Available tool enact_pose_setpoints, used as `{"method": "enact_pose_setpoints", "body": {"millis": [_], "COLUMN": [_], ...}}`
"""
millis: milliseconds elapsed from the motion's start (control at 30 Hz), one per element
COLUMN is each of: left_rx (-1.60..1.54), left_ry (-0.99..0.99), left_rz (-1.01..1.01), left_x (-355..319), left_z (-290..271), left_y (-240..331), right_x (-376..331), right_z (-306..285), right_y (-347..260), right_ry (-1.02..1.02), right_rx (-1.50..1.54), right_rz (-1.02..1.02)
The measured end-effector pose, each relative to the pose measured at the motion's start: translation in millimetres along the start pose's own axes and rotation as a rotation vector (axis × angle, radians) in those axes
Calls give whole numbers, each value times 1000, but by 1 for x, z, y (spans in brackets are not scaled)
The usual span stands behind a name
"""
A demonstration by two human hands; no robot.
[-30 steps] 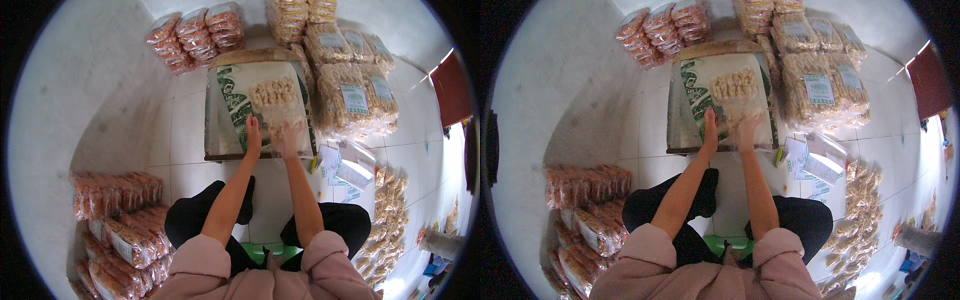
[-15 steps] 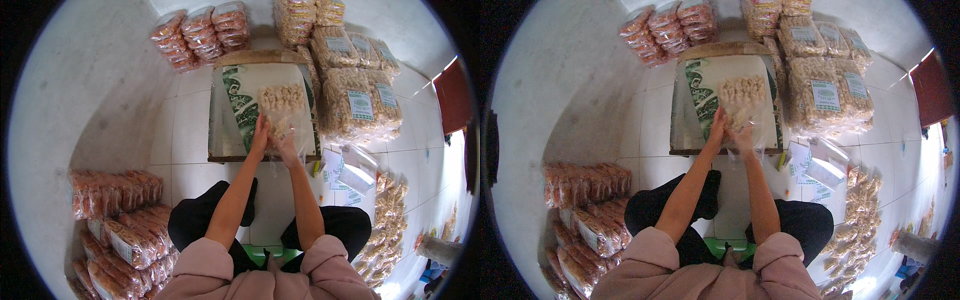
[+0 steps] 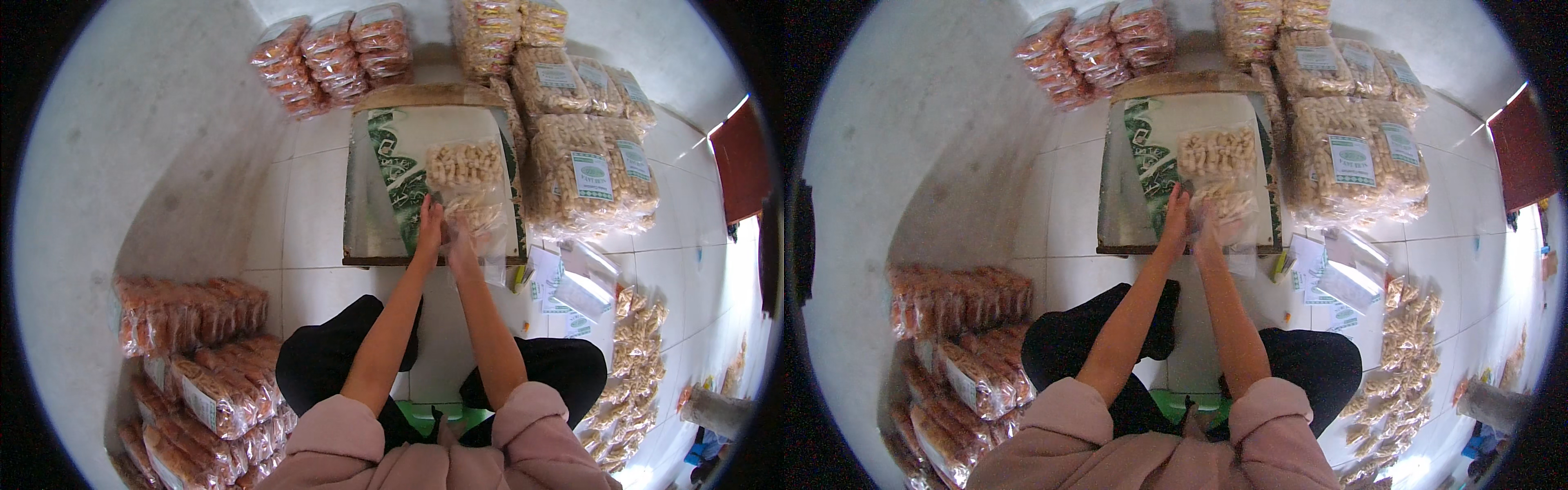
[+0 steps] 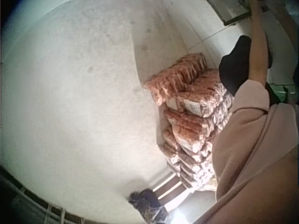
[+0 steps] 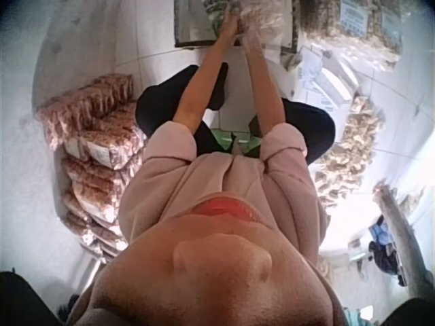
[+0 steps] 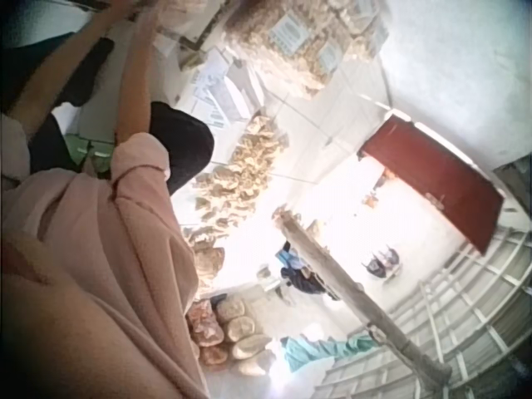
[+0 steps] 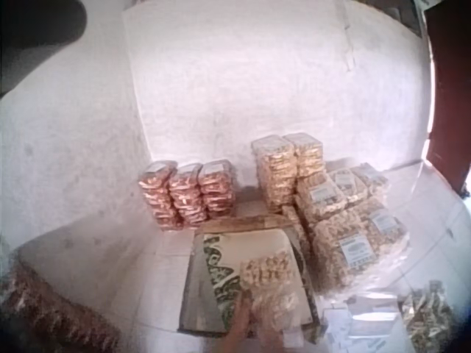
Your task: The person picks up snacks from the floor and places them into a plastic bag, then presses the bag against a flat surface to flatten it.
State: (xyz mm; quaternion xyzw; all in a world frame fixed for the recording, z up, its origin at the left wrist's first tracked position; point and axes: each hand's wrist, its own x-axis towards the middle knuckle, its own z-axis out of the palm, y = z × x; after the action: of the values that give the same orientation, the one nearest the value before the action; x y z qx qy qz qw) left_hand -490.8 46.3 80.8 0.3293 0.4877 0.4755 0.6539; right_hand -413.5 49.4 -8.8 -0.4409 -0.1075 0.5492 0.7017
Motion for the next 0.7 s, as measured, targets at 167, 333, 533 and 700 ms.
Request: {"method": "enact_pose_setpoints", "body": {"millis": [167,333,533,700], "left_rx": [-50,-108,-99,-96], "left_ry": [14,98,44,116], "left_rz": [-141,-40,-90,-75], "left_x": [3,8,8,5], "left_z": [-15,-31,1,-9], "left_y": [5,3,-3,0], "right_x": [6,-42,-43,-38], "right_z": [31,77,21,28], "right_y": [16,-27,-50,-38], "right_ry": [152,102,-26,47], "right_rx": [-154,-18,-53,-372], "right_rz": [-185,114,-72,-406]}}
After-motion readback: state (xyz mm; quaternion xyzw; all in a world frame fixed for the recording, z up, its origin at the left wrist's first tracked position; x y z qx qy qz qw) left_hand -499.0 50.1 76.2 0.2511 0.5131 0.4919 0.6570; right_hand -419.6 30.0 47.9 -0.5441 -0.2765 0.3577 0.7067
